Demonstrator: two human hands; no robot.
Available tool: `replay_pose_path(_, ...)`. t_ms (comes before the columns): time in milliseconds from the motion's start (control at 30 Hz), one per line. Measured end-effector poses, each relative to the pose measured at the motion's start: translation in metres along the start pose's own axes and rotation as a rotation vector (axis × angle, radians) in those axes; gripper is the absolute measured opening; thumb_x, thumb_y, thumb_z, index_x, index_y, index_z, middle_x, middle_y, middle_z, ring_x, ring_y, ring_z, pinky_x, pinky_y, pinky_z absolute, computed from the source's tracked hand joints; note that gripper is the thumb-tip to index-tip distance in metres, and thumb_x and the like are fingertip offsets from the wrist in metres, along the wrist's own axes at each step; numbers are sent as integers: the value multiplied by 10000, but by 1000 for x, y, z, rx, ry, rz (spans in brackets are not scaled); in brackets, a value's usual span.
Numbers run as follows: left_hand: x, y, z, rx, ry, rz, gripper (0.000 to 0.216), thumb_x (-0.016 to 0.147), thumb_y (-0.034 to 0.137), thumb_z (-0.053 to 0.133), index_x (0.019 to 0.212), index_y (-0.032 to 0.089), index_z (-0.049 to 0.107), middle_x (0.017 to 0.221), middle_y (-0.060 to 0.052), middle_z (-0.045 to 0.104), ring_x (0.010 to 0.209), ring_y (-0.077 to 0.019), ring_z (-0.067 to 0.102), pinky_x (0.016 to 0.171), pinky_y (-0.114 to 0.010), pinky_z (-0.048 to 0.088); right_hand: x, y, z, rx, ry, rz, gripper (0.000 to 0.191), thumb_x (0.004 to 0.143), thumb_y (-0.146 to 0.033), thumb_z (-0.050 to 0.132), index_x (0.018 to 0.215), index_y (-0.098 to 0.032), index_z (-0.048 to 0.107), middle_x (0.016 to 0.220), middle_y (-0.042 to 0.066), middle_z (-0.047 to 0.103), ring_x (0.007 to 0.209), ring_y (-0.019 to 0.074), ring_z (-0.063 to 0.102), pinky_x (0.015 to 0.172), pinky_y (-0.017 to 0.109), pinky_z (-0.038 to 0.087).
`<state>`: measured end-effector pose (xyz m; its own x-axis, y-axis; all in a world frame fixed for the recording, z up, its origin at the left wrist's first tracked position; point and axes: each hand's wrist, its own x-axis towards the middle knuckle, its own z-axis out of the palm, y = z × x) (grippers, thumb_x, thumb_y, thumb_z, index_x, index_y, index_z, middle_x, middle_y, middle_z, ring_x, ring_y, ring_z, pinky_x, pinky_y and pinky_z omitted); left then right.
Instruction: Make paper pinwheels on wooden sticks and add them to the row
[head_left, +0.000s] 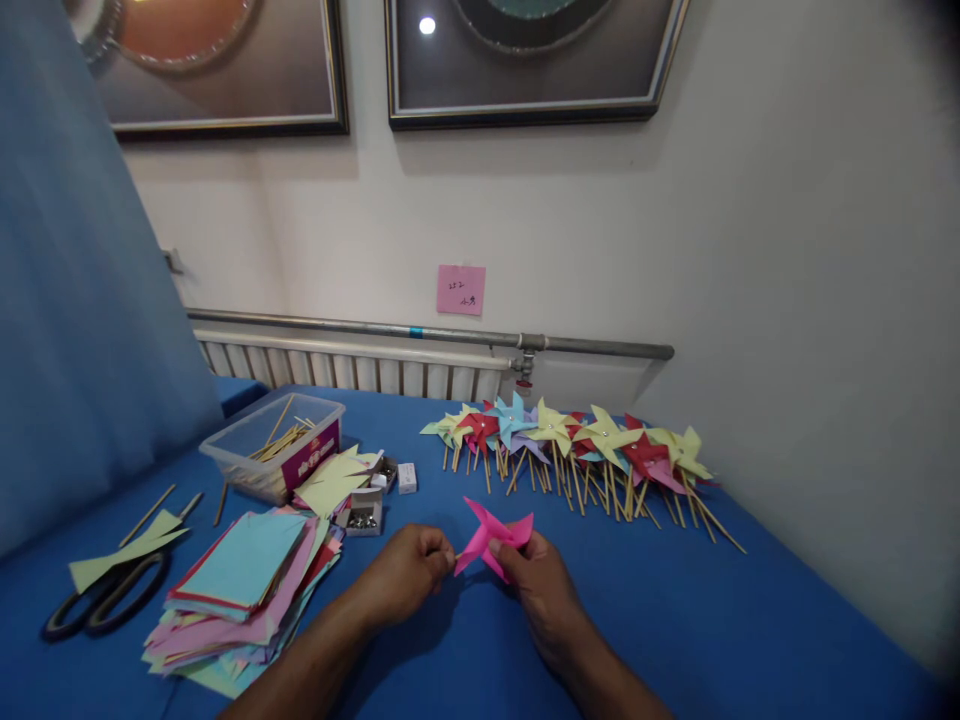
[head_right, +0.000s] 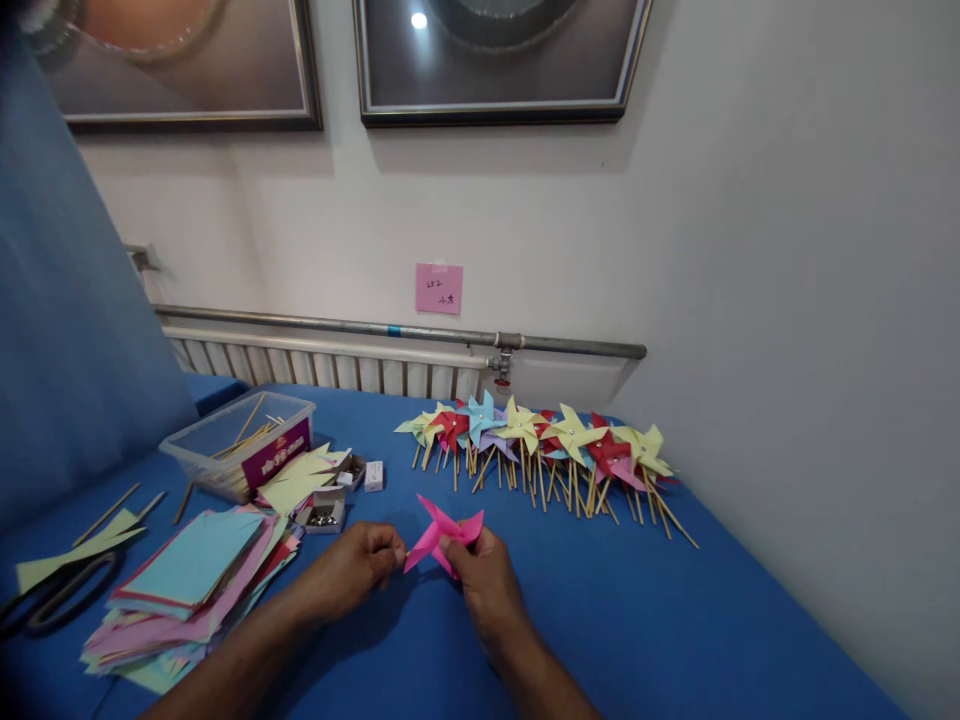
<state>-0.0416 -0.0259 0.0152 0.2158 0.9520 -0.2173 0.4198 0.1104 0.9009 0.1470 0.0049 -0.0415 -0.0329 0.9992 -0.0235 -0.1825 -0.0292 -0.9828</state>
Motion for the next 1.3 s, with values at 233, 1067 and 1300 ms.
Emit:
replay_pose_path(233, 3, -6, 3, -16, 9, 59, 228, 793, 393, 540, 714, 179, 547, 558, 60, 458, 510, -89, 342, 512, -240, 243, 1, 3, -1, 24, 10, 13, 447, 586, -508, 832, 791, -154, 652, 612, -41, 544, 571, 119, 409, 557, 250, 344)
replay_pose_path(1067, -1, -3, 6, 77, 79, 128, 232, 835, 367, 512, 695, 183, 535, 599, 49, 401, 581, -113, 334, 556, -241, 260, -12, -18, 4, 12, 0, 26, 380, 635, -441, 825, 813, -142, 671, 621, -38, 566, 586, 125, 440, 584, 252, 377)
replay_pose_path(1300, 1, -4, 7, 52, 78, 134, 195, 834, 311, 497, 685, 185, 512, 598, 50, 389, 583, -111, 325, 542, -243, 247, -11, -19, 5, 30, 21, 23, 392, 606, -442, 841, 804, -144, 681, 628, -31, 588, 588, 131, 459, 582, 255, 373)
